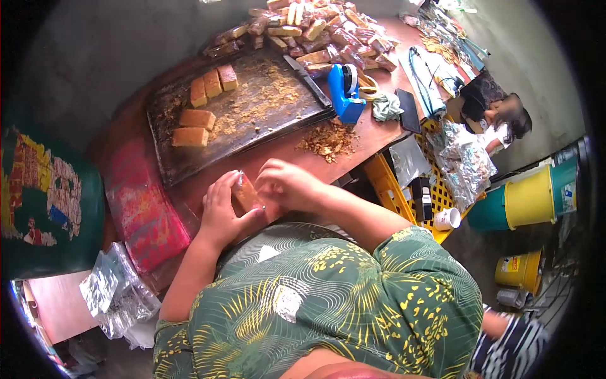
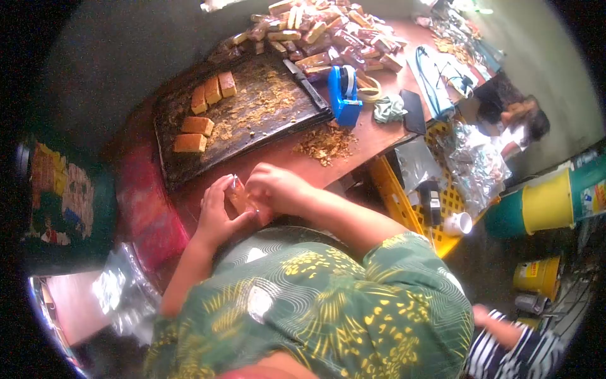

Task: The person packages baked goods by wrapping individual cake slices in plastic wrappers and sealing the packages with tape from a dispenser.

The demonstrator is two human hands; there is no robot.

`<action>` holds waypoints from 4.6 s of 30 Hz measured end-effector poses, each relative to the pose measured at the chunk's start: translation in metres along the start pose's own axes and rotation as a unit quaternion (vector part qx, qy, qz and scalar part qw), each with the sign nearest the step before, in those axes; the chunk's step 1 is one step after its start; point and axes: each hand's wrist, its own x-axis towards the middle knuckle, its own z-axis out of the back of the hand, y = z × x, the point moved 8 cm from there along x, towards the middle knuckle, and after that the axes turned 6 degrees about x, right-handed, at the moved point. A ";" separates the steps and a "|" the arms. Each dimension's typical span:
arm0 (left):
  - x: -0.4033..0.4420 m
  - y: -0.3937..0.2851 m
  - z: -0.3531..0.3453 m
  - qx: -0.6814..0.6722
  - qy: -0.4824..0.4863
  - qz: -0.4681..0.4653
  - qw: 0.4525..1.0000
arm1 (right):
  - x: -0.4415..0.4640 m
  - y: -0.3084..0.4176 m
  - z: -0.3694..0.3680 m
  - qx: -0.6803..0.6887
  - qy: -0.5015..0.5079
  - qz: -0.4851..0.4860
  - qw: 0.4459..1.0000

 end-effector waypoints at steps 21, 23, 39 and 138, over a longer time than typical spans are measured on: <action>0.004 -0.005 0.008 -0.018 -0.013 -0.024 0.999 | -0.089 -0.098 0.239 -0.456 -0.405 -0.076 0.789; 0.004 -0.005 0.007 -0.031 -0.008 -0.028 0.999 | -0.107 -0.114 0.238 -0.429 -0.405 -0.127 0.797; 0.002 0.007 0.007 -0.068 -0.022 -0.046 0.996 | 0.020 -0.014 -0.016 0.025 -0.043 -0.087 0.995; -0.068 0.227 0.141 0.037 -0.153 0.186 0.970 | -0.018 -0.084 0.056 0.307 -0.241 0.013 0.921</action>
